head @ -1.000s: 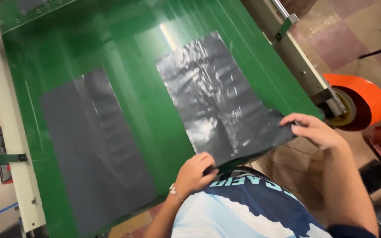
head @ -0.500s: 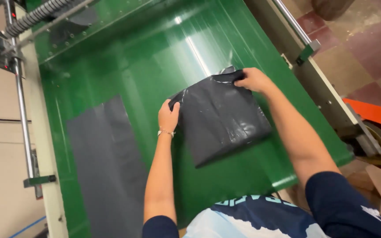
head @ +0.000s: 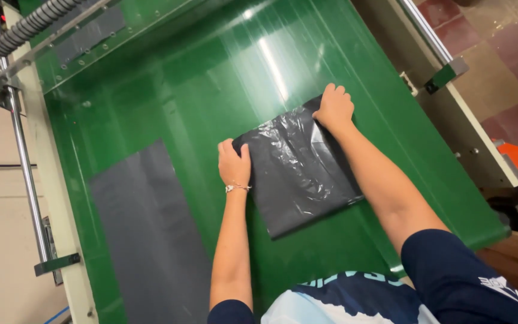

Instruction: Folding plastic bags coming off a conveyor belt and placing them into a red plastic crate.

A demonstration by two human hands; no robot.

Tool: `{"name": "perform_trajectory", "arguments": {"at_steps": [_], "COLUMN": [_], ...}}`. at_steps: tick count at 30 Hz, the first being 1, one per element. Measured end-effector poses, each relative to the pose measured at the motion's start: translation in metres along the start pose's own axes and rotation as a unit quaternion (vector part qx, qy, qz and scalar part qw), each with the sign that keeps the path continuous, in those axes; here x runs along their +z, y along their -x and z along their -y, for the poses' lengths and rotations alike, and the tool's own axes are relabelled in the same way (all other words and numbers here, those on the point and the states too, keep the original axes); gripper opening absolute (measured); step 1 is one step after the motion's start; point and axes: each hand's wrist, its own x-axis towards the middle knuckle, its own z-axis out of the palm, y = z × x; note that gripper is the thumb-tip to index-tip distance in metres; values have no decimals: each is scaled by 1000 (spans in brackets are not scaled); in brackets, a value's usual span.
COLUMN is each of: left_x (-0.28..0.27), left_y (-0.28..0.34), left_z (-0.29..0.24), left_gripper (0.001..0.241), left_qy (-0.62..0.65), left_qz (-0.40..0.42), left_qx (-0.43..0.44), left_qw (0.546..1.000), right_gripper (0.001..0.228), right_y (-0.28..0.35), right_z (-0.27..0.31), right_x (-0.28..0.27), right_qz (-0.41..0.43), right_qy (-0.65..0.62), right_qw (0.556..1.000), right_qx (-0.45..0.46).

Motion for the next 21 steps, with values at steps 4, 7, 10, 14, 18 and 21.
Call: {"name": "perform_trajectory", "arguments": {"at_steps": [4,7,10,14,18,21], "left_x": [-17,-20,9,-1,-31,-47], "left_y": [44,76,82,83,104,118], "left_z": [-51,-83,-61,-16,-1,-10], "left_gripper": [30,24,52,87,74,75], "left_qy": [-90,105,414,728,793,744], "left_qz": [-147,-1,232,299,235,200], "left_qx": [152,128,-97,-309,-370,-358], "left_qw": [973,986,875,535,423,528], "right_gripper": [71,38,20,20,27,30], "right_y": [-20,-15,33,128,183,210], "right_z": [-7,0,-3,-27,-89,-104], "right_x": [20,6,-32,-98,-66,-52], "right_qz": [69,48,-63,-188,-176,-188], "right_qy": [-50,-15,-55,-261,-259,-245], "right_qw": [994,999,990,885,892,901], "right_qx": [63,10,-114,-336,-324,-303]}}
